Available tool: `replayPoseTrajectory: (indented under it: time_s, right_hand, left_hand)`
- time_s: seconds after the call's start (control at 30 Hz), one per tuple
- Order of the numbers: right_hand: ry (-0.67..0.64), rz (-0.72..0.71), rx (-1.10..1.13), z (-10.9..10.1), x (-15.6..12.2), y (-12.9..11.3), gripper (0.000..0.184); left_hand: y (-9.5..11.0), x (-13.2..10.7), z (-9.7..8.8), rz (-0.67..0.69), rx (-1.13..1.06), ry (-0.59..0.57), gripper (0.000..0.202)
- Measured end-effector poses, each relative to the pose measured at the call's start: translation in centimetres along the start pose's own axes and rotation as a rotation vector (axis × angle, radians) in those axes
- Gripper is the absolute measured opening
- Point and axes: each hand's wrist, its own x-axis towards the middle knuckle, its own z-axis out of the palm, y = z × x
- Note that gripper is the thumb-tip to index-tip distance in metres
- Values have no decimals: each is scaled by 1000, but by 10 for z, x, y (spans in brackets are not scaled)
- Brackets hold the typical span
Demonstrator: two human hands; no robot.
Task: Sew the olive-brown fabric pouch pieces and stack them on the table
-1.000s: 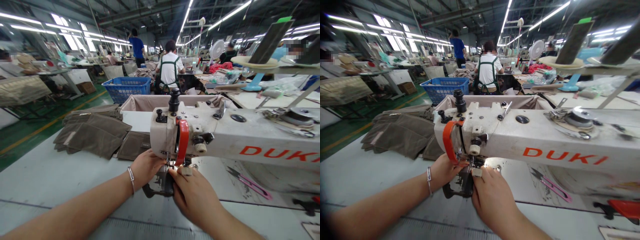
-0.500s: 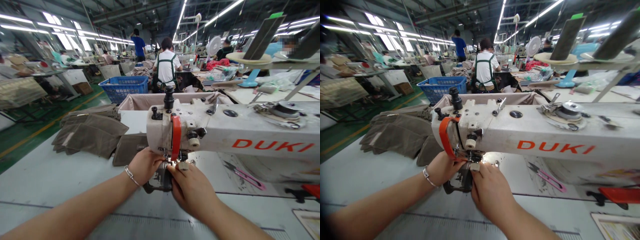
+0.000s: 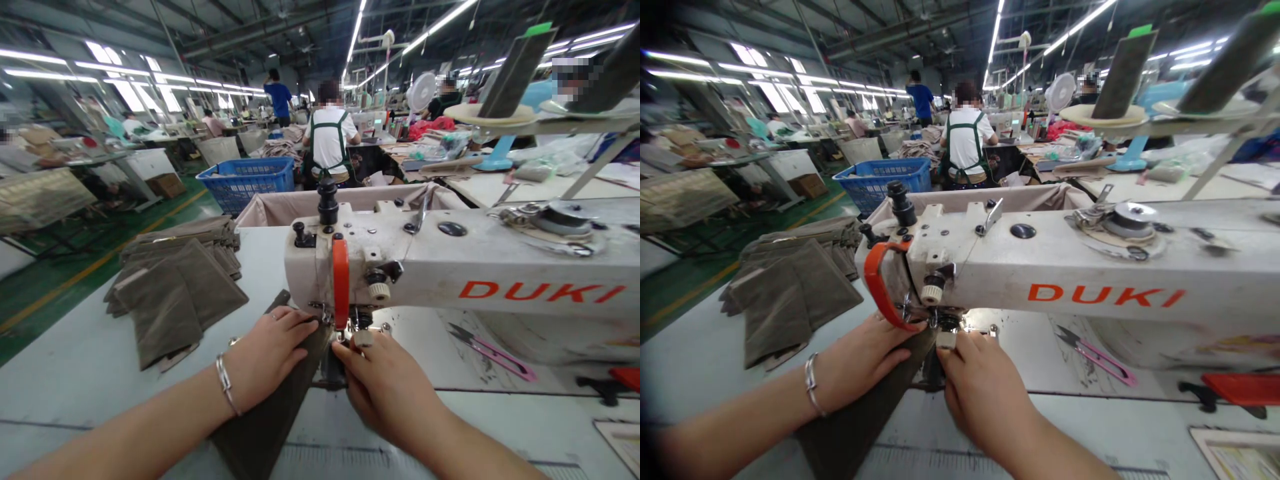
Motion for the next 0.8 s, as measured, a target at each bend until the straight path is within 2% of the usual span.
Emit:
replayPoseTrajectory:
  time_s: [0.17,0.27,0.33,0.43,0.5,0.57,0.8]
  right_hand:
    - [33,-52,55,0,-3,5,39]
    - [26,-104,98,-2,-4,6,49]
    - [11,-90,101,-3,-3,5,49]
    - [-5,-67,62,-1,-3,2,42]
    - [-16,-99,22,-1,-4,1,37]
    - [-31,-138,-18,0,-5,0,31]
    - [-27,-128,-89,0,-6,0,32]
  left_hand:
    - [22,-14,-2,-48,102,-121,45]
    - [26,-12,1,-59,127,-106,39]
    - [26,-10,5,-65,143,-60,35]
    - [25,-8,12,61,161,-6,38]
    - [25,-8,18,206,157,-5,47]
    - [24,-9,22,286,138,-17,52]
    - [11,-5,30,284,-20,42,49]
